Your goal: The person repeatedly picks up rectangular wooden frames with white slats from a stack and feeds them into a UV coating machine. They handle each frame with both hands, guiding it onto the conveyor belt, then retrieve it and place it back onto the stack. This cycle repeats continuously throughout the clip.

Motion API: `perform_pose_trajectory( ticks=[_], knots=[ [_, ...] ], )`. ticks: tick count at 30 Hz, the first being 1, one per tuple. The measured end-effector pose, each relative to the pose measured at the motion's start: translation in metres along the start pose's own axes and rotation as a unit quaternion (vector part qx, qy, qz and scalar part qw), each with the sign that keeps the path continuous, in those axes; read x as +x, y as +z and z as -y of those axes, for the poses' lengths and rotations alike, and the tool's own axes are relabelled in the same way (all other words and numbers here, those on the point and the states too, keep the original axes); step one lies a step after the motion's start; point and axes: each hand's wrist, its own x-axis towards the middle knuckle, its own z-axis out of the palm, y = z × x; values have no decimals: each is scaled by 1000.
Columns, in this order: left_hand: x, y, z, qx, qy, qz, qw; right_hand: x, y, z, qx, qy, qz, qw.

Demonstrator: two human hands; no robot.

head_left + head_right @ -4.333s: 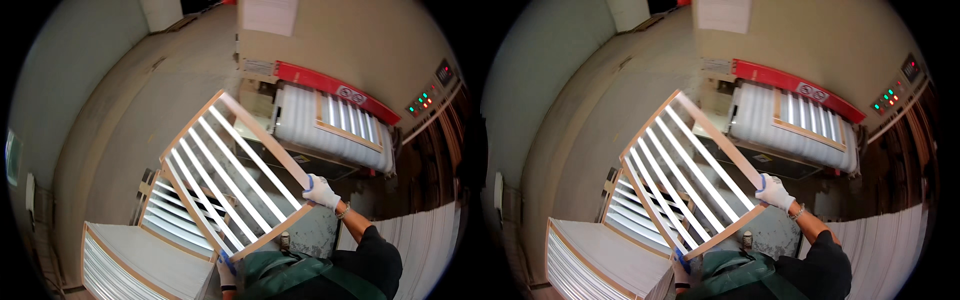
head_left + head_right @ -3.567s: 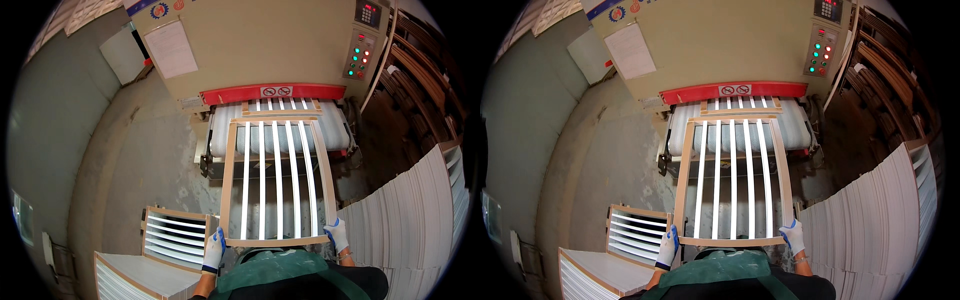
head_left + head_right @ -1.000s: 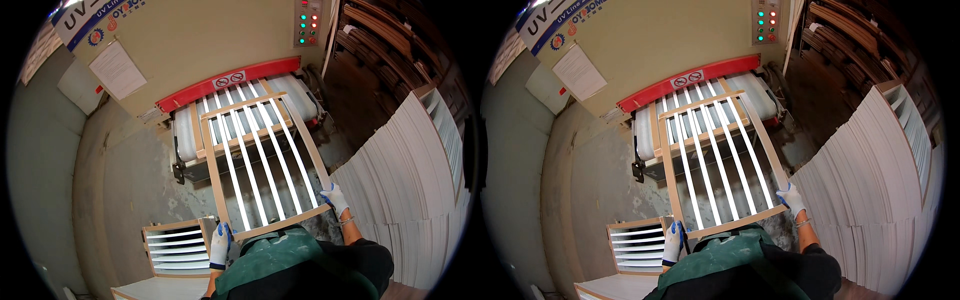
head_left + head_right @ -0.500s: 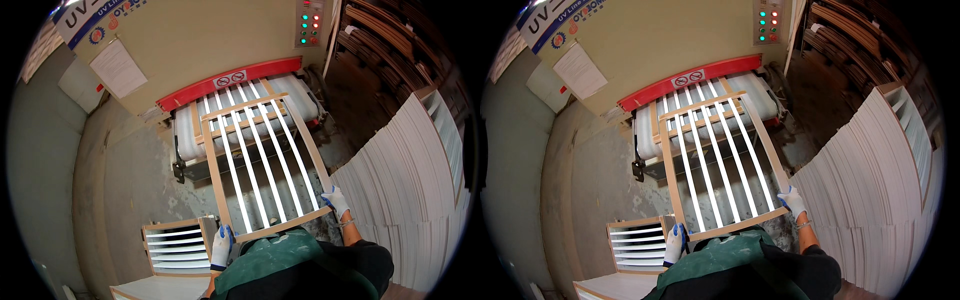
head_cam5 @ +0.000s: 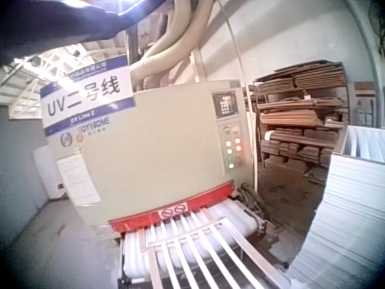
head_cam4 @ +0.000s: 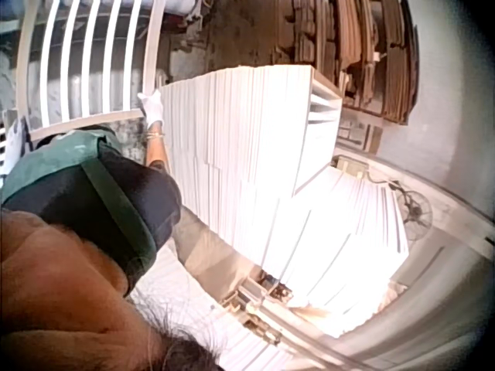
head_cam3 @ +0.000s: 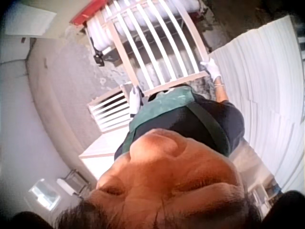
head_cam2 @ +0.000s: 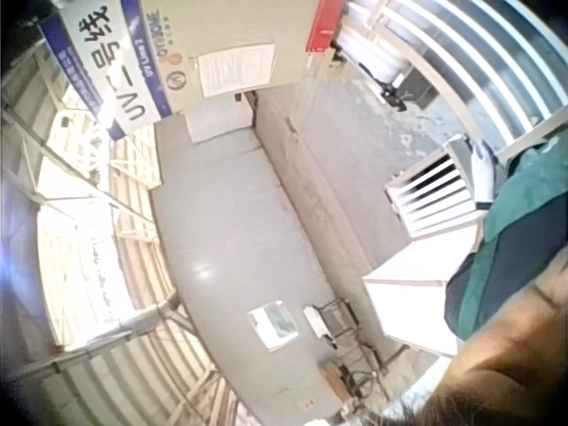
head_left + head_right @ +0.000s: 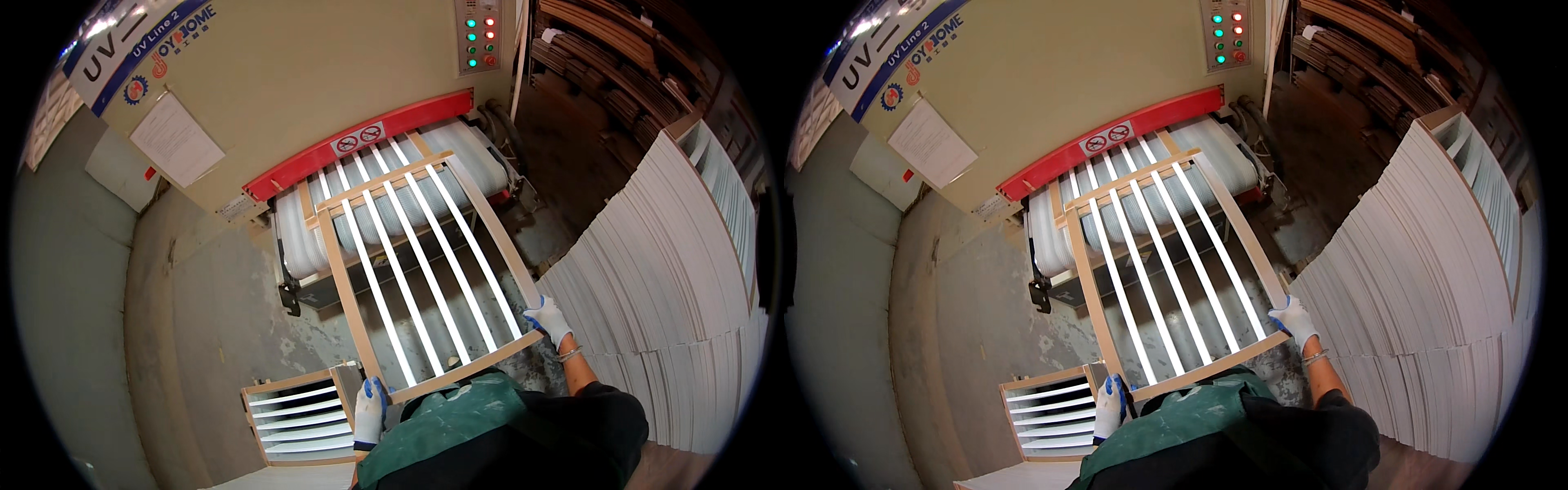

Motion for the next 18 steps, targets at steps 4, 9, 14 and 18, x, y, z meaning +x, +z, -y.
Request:
perform_pose_trajectory(
  ticks=[4, 9, 14, 18],
  knots=[
    [1, 1, 3, 54, 51, -3, 997, 3, -5, 4, 37, 6, 3, 999],
    [7, 4, 8, 95, 47, 20, 994, 10, -9, 7, 36, 10, 46, 998],
    [9, 7, -3, 16, -27, 17, 999, 10, -6, 5, -9, 13, 14, 1000],
    [15, 5, -13, -19, -34, 18, 999, 18, -7, 10, 7, -11, 20, 1000]
  ],
)
